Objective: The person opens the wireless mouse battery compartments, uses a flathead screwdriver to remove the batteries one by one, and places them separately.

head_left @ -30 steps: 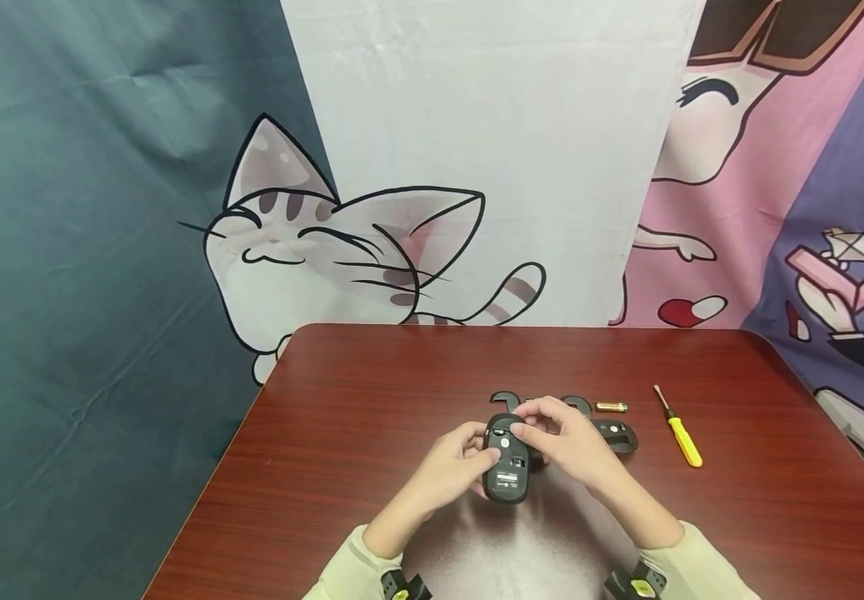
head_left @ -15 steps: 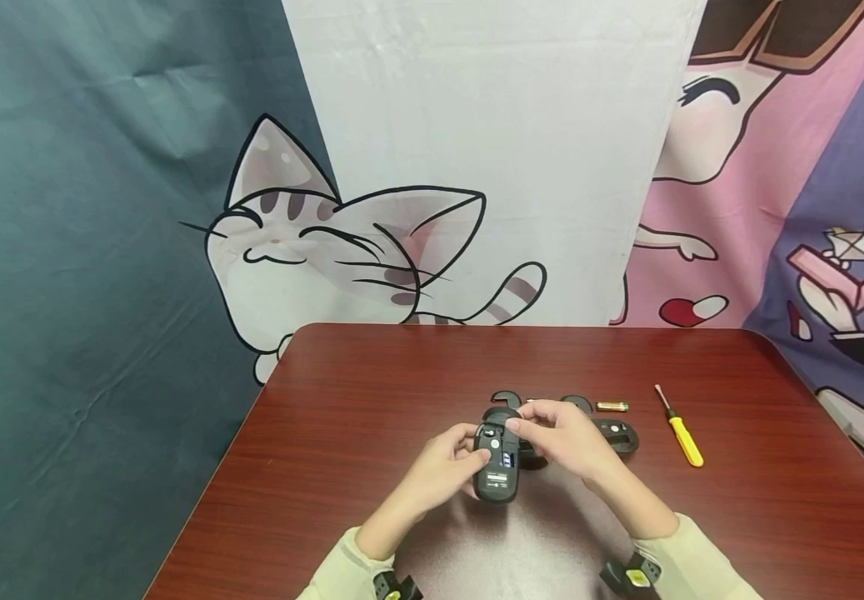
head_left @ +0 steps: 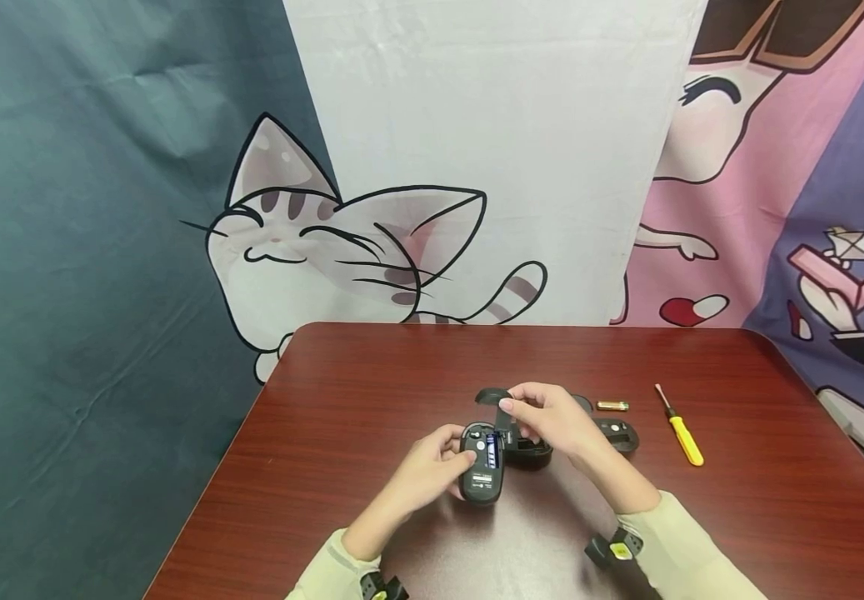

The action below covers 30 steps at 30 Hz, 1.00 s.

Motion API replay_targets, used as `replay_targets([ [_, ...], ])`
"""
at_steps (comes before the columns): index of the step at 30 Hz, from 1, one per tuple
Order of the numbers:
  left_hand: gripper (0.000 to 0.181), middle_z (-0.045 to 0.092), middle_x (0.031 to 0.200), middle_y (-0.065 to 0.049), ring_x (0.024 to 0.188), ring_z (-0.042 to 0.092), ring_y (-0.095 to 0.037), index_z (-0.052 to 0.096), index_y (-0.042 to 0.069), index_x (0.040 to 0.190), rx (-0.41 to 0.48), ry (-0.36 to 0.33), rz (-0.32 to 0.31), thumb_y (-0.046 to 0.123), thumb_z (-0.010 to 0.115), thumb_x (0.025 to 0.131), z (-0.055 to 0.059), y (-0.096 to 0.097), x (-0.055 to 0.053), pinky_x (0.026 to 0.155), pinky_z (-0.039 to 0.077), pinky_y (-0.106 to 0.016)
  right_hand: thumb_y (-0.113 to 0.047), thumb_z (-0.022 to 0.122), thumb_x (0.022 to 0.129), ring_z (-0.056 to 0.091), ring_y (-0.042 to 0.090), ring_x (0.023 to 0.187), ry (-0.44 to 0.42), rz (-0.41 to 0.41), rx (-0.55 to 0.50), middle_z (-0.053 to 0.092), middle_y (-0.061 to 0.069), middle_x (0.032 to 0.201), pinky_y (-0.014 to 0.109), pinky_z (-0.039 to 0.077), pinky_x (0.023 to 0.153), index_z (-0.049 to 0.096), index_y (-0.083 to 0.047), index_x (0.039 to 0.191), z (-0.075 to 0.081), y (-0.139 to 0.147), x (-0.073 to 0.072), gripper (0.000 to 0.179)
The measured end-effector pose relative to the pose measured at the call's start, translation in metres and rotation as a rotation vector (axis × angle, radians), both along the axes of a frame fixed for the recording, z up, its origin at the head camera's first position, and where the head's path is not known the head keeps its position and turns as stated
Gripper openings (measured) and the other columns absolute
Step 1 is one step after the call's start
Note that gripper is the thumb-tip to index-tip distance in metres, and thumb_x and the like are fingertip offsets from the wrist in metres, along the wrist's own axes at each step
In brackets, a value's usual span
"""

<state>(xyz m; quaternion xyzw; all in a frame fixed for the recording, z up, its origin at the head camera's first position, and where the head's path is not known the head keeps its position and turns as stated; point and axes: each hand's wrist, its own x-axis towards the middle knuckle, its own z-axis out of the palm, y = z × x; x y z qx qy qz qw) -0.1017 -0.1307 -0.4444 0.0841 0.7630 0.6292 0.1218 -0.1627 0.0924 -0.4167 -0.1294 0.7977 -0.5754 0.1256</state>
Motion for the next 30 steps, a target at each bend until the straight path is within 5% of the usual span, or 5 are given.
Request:
replay_targets([
  [20, 0.042, 0.067, 0.092, -0.009, 0.068, 0.067, -0.014, 0.055, -0.007, 0.131, -0.061, 0.011, 0.011, 0.013, 0.066, 0.095, -0.004, -0.02, 0.002, 0.056, 0.064, -0.049, -0.036, 0.076, 0.091, 0.055, 0.023, 0.064, -0.006, -0.128, 0.039, 0.053, 0.0, 0.06, 0.025, 0.046, 0.053, 0.074, -0.007, 0.103, -0.006, -0.009, -0.033, 0.031],
  [30, 0.042, 0.067, 0.091, -0.008, 0.067, 0.066, -0.014, 0.056, -0.007, 0.129, -0.109, 0.013, 0.006, 0.013, 0.066, 0.094, -0.007, -0.024, 0.001, 0.054, 0.064, -0.043, -0.033, 0.077, 0.091, 0.049, 0.015, 0.058, -0.031, -0.144, 0.029, 0.054, -0.002, 0.063, 0.029, 0.045, 0.053, 0.075, -0.005, 0.106, -0.01, -0.021, -0.042, 0.033],
])
